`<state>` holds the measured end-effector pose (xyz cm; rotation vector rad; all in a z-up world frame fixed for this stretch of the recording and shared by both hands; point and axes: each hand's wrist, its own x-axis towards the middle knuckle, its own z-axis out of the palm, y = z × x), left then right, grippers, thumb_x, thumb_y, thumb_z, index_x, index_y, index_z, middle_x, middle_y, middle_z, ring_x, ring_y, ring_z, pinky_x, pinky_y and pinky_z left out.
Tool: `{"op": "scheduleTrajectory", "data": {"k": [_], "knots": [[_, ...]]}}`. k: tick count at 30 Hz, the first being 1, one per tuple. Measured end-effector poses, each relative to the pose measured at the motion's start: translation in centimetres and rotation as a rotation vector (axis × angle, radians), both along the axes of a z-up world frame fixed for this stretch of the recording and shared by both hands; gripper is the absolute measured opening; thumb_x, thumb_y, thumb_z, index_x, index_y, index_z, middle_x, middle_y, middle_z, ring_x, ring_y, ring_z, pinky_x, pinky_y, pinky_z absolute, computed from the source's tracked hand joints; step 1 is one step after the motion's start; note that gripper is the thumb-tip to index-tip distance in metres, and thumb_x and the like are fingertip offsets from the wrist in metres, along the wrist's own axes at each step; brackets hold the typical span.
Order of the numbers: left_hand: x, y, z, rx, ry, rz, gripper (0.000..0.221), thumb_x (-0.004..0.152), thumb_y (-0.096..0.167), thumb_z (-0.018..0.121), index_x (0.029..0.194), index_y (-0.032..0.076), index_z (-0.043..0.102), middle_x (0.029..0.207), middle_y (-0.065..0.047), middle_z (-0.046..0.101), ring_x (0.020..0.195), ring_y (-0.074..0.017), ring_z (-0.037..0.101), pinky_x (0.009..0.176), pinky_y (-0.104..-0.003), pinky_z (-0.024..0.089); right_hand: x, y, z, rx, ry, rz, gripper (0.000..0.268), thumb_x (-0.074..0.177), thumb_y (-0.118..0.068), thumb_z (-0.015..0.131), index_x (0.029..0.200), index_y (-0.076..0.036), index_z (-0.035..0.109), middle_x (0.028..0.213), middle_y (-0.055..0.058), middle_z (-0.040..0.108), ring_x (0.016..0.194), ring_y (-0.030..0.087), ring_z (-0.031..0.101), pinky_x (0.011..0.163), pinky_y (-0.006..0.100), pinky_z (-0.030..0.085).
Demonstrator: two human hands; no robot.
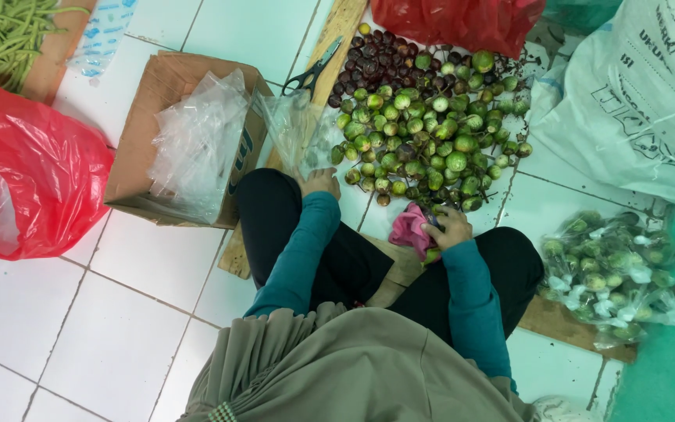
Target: Bagging small green fruits into plastic bags and tying them with pink strips
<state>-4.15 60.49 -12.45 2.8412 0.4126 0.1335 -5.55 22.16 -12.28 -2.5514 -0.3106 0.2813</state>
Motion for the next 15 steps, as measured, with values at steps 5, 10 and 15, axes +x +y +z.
{"op": "scheduleTrajectory", "data": {"k": [5,10,15], "knots": [[-2.1,-2.0,1.8,0.274,-0.437,-0.308,0.019,0.086,0.015,0.073,0.101,0.024,0.066,0.101,0.002,0.067,0.105,-0.0220,0.062,0.104,-0.054,0.034,-4.2,3.0,14.1,0.974,-0.002,-0.139,0.026,0.098,-0.023,0.069,0.115,-0.003,0.072,0.143,0.018,0.060,0.140,0.041,0.049,0.118,0.058,0.037],[-1.1,-4.1,4.3,0.223,-0.446,-0.306,0.015,0.092,0.021,0.070,0.106,0.026,0.068,0.113,0.002,0.063,0.110,-0.0219,0.056,0.094,-0.043,0.037,-5.1,3.9,16.1,1.442,0.222,-0.325,0.044,0.101,-0.030,0.057,0.124,0.006,0.067,0.136,0.030,0.061,0.133,0.046,0.053,0.115,0.060,0.037],[3.9,-5.5,5.7,0.058,-0.008,-0.160,0.032,0.108,0.029,0.056,0.136,0.018,0.046,0.161,-0.015,0.028,0.148,-0.0332,0.023,0.115,-0.054,0.021,-4.0,4.0,12.8,1.896,0.751,-0.669,0.069,0.100,-0.062,0.055,0.115,0.004,0.069,0.111,0.028,0.072,0.104,0.051,0.068,0.098,0.064,0.050]]}}
